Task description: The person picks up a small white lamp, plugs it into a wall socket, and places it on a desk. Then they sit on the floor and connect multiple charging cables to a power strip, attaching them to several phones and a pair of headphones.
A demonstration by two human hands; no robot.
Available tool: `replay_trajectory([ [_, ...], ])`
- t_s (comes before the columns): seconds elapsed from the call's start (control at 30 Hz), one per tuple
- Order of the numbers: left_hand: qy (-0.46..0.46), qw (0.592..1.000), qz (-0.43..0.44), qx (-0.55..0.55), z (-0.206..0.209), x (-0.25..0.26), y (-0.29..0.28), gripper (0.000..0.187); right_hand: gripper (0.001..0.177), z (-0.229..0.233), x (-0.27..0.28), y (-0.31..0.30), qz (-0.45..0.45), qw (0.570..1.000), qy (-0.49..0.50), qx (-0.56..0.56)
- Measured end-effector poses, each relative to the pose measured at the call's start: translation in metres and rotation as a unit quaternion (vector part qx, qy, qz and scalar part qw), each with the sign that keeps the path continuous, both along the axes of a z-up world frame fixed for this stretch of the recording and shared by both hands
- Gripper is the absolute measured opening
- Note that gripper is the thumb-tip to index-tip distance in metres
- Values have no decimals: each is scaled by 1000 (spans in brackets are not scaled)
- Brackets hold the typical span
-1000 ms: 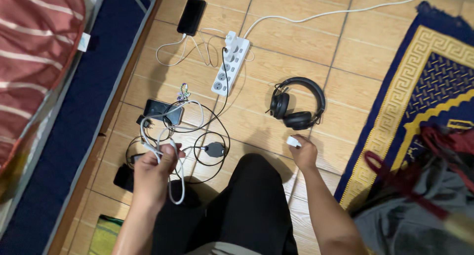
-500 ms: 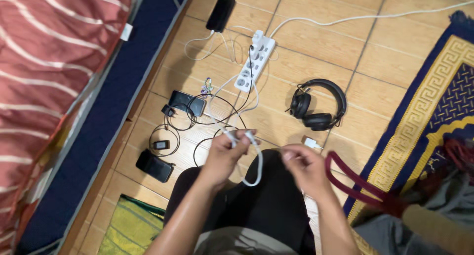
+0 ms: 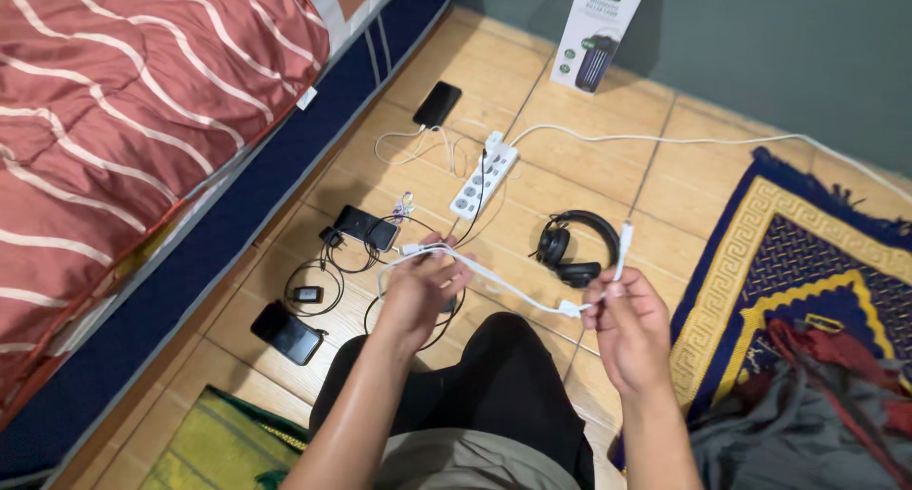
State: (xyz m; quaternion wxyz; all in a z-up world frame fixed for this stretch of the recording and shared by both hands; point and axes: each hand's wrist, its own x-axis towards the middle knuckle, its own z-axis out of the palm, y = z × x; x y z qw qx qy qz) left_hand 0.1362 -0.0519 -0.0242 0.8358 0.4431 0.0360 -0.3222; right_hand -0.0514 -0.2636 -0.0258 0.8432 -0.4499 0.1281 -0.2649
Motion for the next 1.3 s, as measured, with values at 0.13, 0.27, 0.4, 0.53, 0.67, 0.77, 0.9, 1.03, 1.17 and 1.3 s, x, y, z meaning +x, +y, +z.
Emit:
replay_trajectory([
  [0.13,155,976,56,-139,-20,16,32,33,12,6,-20,-7,-24,999,-27,12],
  [0.27,129,979,58,-145,-38,27,65,49,14,10,-46,-19,-62,996,-60,15],
  [0.4,12,991,-12,132,-23,23,85,89,14,23,-56,-31,-90,991,-94,-8],
  [0.53,-269,644,-223,680,17,-6,83,116,19,34,-33,-21,-52,990,46,-123],
  [0.67,-457,614,-291,574,44,-47,38,81,12,50,-5,5,74,995,-19,-69],
  [0.77,-505,776,-333,177,49,-68,17,47,10,73,13,1,97,990,-107,-2],
  [0.9,-496,840,-190,116,46,-74,6,50,10,96,11,-24,60,983,-173,27],
  [1.03,-649,755,-85,-33,23,-74,-23,51,15,92,2,-26,72,984,-162,-35],
  [1.17,-261,855,-448,-4,-20,-74,-41,28,10,102,7,-48,-65,972,-194,-118],
  [1.3,-126,926,-300,-190,-41,-45,-10,24,8,112,-4,-64,-249,896,-82,-359],
])
